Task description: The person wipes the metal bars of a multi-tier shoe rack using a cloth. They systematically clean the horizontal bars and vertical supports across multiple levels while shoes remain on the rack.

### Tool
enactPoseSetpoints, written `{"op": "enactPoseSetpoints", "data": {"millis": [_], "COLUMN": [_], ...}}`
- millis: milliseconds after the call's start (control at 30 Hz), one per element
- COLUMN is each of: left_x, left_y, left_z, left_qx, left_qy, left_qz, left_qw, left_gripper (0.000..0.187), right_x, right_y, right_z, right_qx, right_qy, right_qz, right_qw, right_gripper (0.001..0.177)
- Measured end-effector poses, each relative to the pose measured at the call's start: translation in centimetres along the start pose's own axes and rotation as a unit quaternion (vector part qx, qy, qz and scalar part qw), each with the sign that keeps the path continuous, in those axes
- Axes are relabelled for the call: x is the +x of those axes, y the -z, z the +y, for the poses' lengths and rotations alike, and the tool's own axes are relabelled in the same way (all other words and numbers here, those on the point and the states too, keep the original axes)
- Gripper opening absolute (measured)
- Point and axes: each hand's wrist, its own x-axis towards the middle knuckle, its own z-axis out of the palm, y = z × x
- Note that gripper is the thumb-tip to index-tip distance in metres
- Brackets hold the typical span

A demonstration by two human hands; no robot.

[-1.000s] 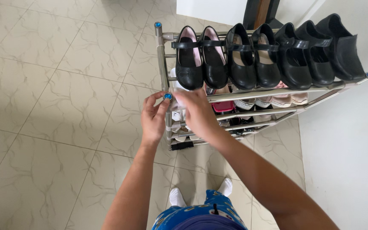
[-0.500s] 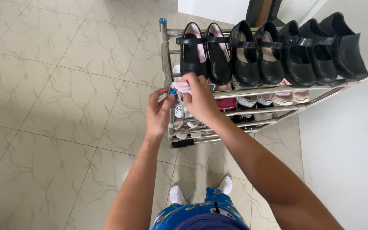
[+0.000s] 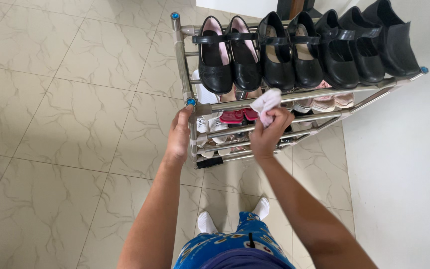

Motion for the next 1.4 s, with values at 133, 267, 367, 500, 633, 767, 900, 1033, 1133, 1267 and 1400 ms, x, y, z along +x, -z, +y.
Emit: {"op": "enactPoseSetpoints", "data": {"millis": [133, 267, 367, 500, 633, 767, 900, 1033, 1133, 1267, 1400], "left_x": [-0.3, -0.2, -0.7, -0.5, 0.0, -0.3, -1.0, -0.9, -0.6, 0.1, -0.2], "left_y": [0.2, 0.4, 0.8, 1.5, 2.1, 2.6, 3.0, 2.9, 2.8, 1.8, 0.1], "left_z": [0.3, -0.1, -0.5, -1.5, -2.7, -3.5, -4.6, -5.1, -5.4, -5.3, -4.1], "left_qx": [-0.003, -0.014, -0.024, -0.05, -0.046, 0.006, 0.02, -0.038, -0.003, 0.002, -0.024], "left_qy": [0.0, -0.02, 0.003, 0.043, 0.062, 0.088, 0.129, 0.102, 0.085, 0.059, 0.078], "left_qz": [-0.012, -0.031, -0.032, -0.034, -0.027, -0.03, -0.021, -0.031, -0.012, -0.004, 0.003], "left_qw": [1.0, 0.999, 0.999, 0.997, 0.997, 0.996, 0.991, 0.994, 0.996, 0.998, 0.997], "left_gripper": [0.078, 0.079, 0.08, 0.081, 0.084, 0.085, 0.084, 0.079, 0.075, 0.079, 0.084], "right_x": [-6.0, -7.2, -7.7, -11.3, -11.8, -8.6, -8.0, -10.2, -8.8, -6.3, -6.2], "right_y": [-5.0, -8.9, -10.8, -11.1, -12.1, -12.1, -11.4, -10.7, -10.3, -8.3, -8.8], "right_z": [-4.0, -7.1, -6.7, -3.3, 0.8, -0.1, -2.9, -3.8, -3.8, -4.5, -3.7], "right_qx": [0.332, 0.307, 0.271, 0.022, 0.191, 0.145, 0.158, 0.135, 0.113, 0.164, 0.279], "right_qy": [-0.432, -0.41, -0.303, -0.054, -0.456, -0.43, -0.256, -0.213, -0.25, -0.253, -0.307], "right_qz": [0.031, -0.069, -0.085, -0.143, -0.289, -0.247, -0.155, -0.202, -0.255, -0.253, -0.191], "right_qw": [0.838, 0.856, 0.91, 0.988, 0.82, 0.856, 0.941, 0.946, 0.927, 0.919, 0.89], "right_gripper": [0.04, 0.035, 0.03, 0.037, 0.041, 0.038, 0.036, 0.035, 0.033, 0.028, 0.029]}}
